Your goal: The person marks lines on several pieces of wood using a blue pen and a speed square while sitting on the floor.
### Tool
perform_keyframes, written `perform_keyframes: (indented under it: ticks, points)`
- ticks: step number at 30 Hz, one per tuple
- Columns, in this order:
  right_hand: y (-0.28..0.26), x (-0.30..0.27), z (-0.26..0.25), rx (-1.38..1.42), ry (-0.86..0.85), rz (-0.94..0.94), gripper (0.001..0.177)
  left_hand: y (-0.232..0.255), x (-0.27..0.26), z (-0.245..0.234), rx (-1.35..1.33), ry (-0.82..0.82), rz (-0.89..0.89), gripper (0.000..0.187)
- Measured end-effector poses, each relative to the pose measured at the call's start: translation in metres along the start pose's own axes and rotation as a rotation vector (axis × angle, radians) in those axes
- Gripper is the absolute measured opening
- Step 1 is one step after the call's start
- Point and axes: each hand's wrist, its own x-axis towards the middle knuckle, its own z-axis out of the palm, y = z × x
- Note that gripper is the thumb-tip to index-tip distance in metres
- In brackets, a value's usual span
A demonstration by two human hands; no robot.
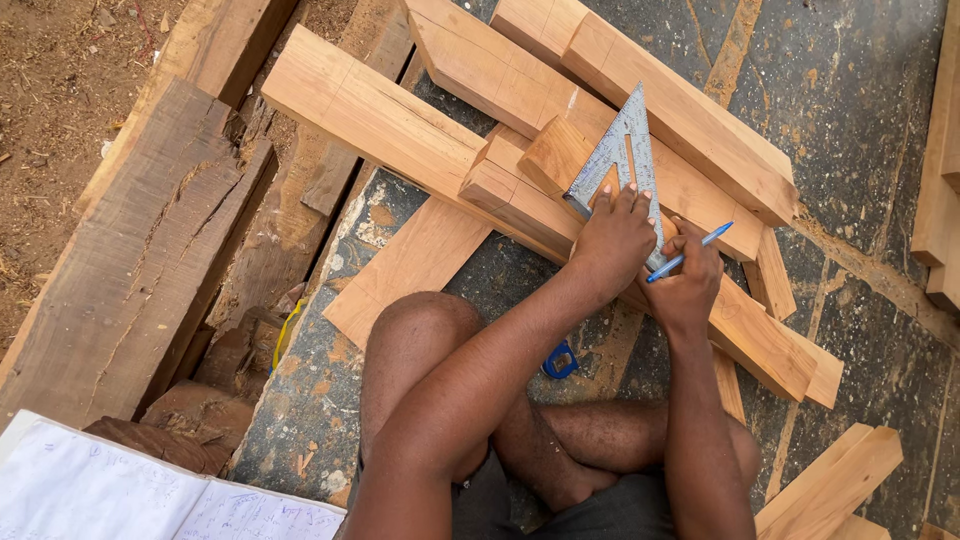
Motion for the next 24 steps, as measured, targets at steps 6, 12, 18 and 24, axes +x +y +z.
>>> perform_keyframes:
  ticks: [6, 12, 18, 24]
  points:
    - [-0.001, 0.001, 0.002, -0.026, 0.008, 0.015, 0.066, -0.003, 0.000, -0.003, -0.022, -0.009, 0.006, 0.035]
    - [0.002, 0.000, 0.006, -0.031, 0.041, -0.004, 0.045, -0.005, 0.002, 0.001, -0.037, 0.004, 0.004, 0.031]
    - [-0.002, 0.000, -0.002, 0.308, 0.096, -0.038, 0.043, -0.005, 0.002, -0.005, -0.059, -0.021, -0.008, 0.036]
    - [-0.009, 0.030, -0.024, 1.037, 0.103, 0.059, 0.048, -0.005, -0.001, -0.006, -0.105, -0.009, -0.038, 0.030]
